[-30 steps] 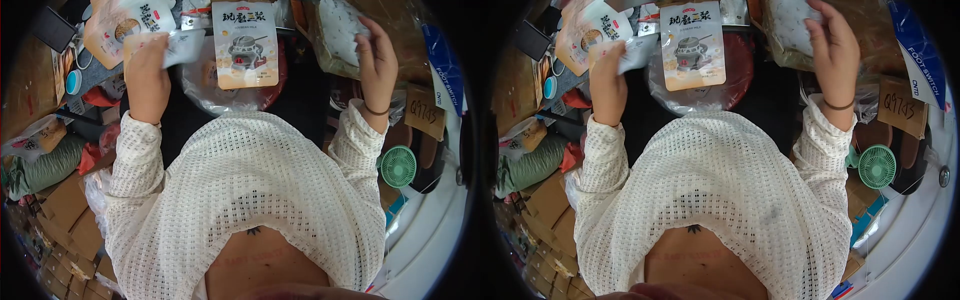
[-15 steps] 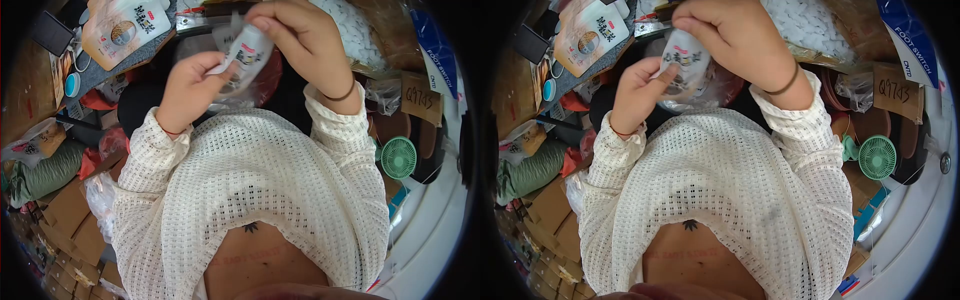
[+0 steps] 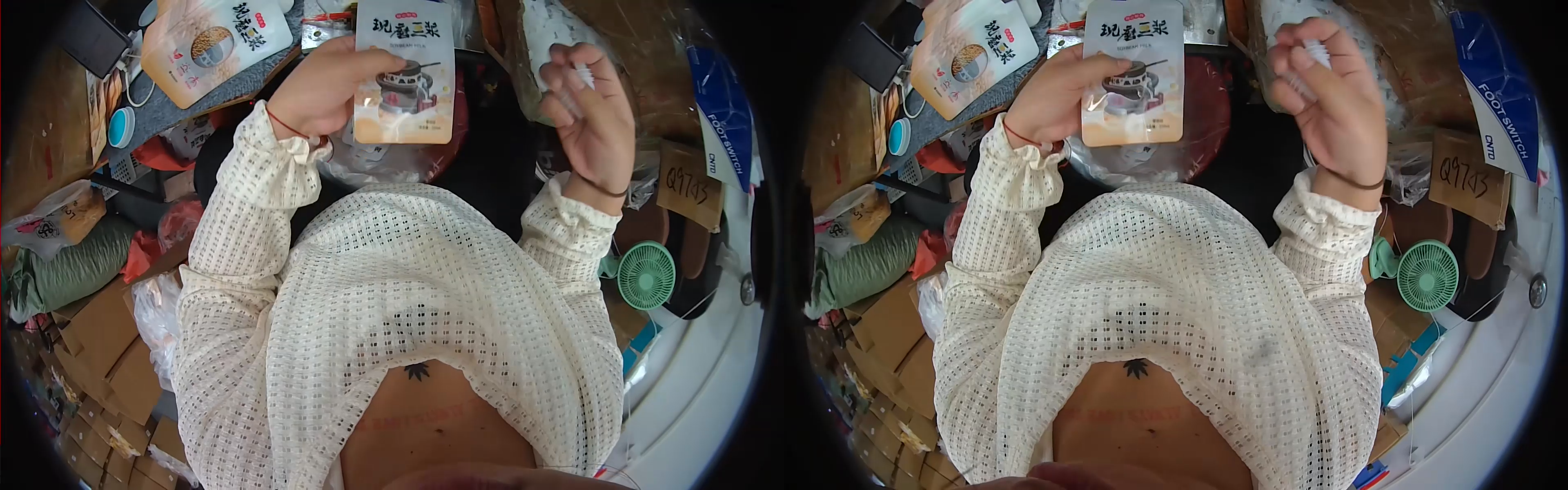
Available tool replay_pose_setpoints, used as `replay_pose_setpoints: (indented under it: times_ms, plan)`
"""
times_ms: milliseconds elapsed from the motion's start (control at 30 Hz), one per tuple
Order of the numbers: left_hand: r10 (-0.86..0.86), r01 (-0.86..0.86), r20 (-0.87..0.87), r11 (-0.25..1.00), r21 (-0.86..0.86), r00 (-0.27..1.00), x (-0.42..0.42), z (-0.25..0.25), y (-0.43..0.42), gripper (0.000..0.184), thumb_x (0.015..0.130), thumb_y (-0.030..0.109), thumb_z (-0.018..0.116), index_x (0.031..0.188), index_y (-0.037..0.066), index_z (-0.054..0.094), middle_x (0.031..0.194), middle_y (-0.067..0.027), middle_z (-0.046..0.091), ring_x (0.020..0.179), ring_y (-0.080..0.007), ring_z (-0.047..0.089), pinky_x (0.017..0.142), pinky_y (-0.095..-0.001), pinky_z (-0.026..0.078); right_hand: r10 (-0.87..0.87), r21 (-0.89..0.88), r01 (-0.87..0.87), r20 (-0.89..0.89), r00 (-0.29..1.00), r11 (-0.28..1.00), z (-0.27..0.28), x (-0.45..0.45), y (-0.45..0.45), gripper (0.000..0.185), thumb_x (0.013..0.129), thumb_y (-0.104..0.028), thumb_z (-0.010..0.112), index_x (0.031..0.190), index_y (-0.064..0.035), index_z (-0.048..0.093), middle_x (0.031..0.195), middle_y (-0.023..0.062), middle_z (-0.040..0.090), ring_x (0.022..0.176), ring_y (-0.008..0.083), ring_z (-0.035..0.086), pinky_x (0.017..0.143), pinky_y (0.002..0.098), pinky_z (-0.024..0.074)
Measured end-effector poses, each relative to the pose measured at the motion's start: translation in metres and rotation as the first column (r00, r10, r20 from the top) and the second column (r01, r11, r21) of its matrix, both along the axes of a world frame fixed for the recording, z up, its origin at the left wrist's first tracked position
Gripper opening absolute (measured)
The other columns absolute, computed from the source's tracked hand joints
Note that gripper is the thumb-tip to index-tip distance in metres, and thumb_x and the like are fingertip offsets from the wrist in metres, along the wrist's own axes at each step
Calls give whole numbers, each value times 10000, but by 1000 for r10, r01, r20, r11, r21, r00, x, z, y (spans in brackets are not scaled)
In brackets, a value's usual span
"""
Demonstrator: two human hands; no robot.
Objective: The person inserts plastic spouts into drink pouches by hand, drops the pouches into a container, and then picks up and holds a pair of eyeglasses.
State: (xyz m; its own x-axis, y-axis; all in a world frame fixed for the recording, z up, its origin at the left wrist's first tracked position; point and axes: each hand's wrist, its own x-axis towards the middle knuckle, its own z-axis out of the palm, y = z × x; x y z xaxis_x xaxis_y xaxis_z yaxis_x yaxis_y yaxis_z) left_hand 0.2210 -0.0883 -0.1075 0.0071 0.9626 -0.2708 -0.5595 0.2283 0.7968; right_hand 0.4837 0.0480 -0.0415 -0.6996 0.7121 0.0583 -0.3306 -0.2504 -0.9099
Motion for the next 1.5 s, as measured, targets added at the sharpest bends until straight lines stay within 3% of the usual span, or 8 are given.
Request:
replay_pose_setpoints:
  times_ms: [167,300,400,700,800,1000,1300,1500]
  plan:
    - [294,-268,-496,955,124,817,-2,-2,-15,472,958,149,669,1302,-131,506,1189,-205,670,1018,-286,689,886,-388,560,-154,282,78,260,953,956,-11,-3,-3,259,1044,-195,572,1236,-24,604,1031,50,655,747,63,545,546,180,356]
    - [540,-140,-593,658,740,-597,-50,-13,-37,599,918,195,708,1429,2,461,1415,-291,461,1302,-452,452,1065,-507,376,-198,340,99,270,942,935,-10,2,-3,323,1064,-249,534,1268,-9,607,1025,48,638,749,63,516,556,164,332]
    - [224,32,-677,958,284,-701,-49,-23,-71,547,898,135,684,1413,71,513,1419,-239,499,1252,-458,504,1040,-532,396,-165,376,53,271,948,925,-14,6,2,364,1070,-276,520,1307,-8,591,992,21,627,746,57,512,563,162,325]
    - [439,-337,-634,898,283,637,-20,-2,-82,247,987,102,661,1192,-36,669,1055,-41,719,936,-74,638,845,-213,496,-53,501,-101,283,958,859,-23,-27,-27,183,1038,-176,583,1153,-41,630,963,22,684,786,66,564,700,196,455]
    - [316,-245,-566,949,200,761,-2,2,-77,236,957,87,692,1167,-22,693,1012,-25,714,881,-65,631,788,-214,501,-118,855,-193,282,952,481,-22,-41,-22,207,987,-139,661,1170,-44,639,1006,39,683,883,94,611,786,231,488]
    - [222,-158,-496,973,167,840,27,5,-64,209,941,59,684,1125,-36,709,957,-25,724,845,-59,637,742,-213,509,-55,474,22,54,997,880,-9,-72,-47,137,964,-85,695,1064,8,708,898,29,699,794,65,621,670,263,499]
    - [-74,75,-123,997,5,990,49,15,-56,279,1010,136,625,1229,-35,651,1160,-99,718,1012,-125,676,918,-290,529,-162,887,-342,404,900,310,9,-55,-19,182,967,-109,662,1122,-28,714,904,27,650,780,118,578,681,253,453]
    - [-3,3,-23,1000,6,1000,27,5,-29,304,965,34,603,1248,-78,619,1189,-152,706,1025,-209,704,919,-334,559,-140,473,-55,367,920,879,6,-18,-2,267,954,-78,671,1204,-28,594,978,-11,612,733,62,550,611,199,425]
